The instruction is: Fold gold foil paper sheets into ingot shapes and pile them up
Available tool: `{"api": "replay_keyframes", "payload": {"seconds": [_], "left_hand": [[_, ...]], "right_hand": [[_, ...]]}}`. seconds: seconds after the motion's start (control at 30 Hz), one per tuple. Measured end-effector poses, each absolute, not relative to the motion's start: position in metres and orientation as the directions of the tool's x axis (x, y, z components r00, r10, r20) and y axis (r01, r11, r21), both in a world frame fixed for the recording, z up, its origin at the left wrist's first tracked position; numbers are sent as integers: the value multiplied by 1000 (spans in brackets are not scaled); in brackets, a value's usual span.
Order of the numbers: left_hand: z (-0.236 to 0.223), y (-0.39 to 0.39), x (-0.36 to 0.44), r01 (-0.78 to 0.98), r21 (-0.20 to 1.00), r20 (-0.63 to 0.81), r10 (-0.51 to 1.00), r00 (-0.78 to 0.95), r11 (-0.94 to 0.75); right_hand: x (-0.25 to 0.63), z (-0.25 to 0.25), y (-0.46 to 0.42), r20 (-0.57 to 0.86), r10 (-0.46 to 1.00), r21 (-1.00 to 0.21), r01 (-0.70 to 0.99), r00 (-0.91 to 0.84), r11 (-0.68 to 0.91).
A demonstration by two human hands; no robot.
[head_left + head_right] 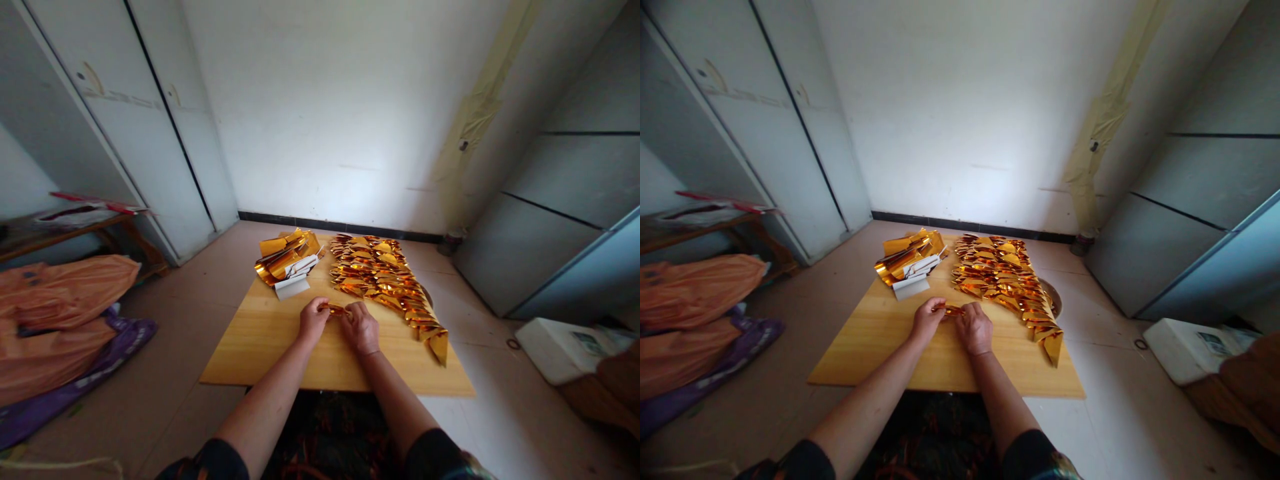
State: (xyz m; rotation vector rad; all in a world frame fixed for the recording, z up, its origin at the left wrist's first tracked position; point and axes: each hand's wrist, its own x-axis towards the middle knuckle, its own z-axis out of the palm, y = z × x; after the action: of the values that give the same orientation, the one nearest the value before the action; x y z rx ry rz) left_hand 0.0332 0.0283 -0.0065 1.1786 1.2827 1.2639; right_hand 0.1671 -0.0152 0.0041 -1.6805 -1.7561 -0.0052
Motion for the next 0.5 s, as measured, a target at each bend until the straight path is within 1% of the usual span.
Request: {"api": "replay_keyframes", "payload": {"seconds": [0.2,0.33,0.5], "left_hand": [[-6,29,34,-36,999,-37,995,-94,34],[-6,29,34,-56,997,-50,995,-91,45],[-6,28,34,-75,996,-54,995,-89,47]], "right_hand": [[168,1,-14,451,885,-493,858,113,142],[170,-2,-11,421,891,-571,813,169,116],[174,-5,-8,429,888,-659,730,167,182]]}}
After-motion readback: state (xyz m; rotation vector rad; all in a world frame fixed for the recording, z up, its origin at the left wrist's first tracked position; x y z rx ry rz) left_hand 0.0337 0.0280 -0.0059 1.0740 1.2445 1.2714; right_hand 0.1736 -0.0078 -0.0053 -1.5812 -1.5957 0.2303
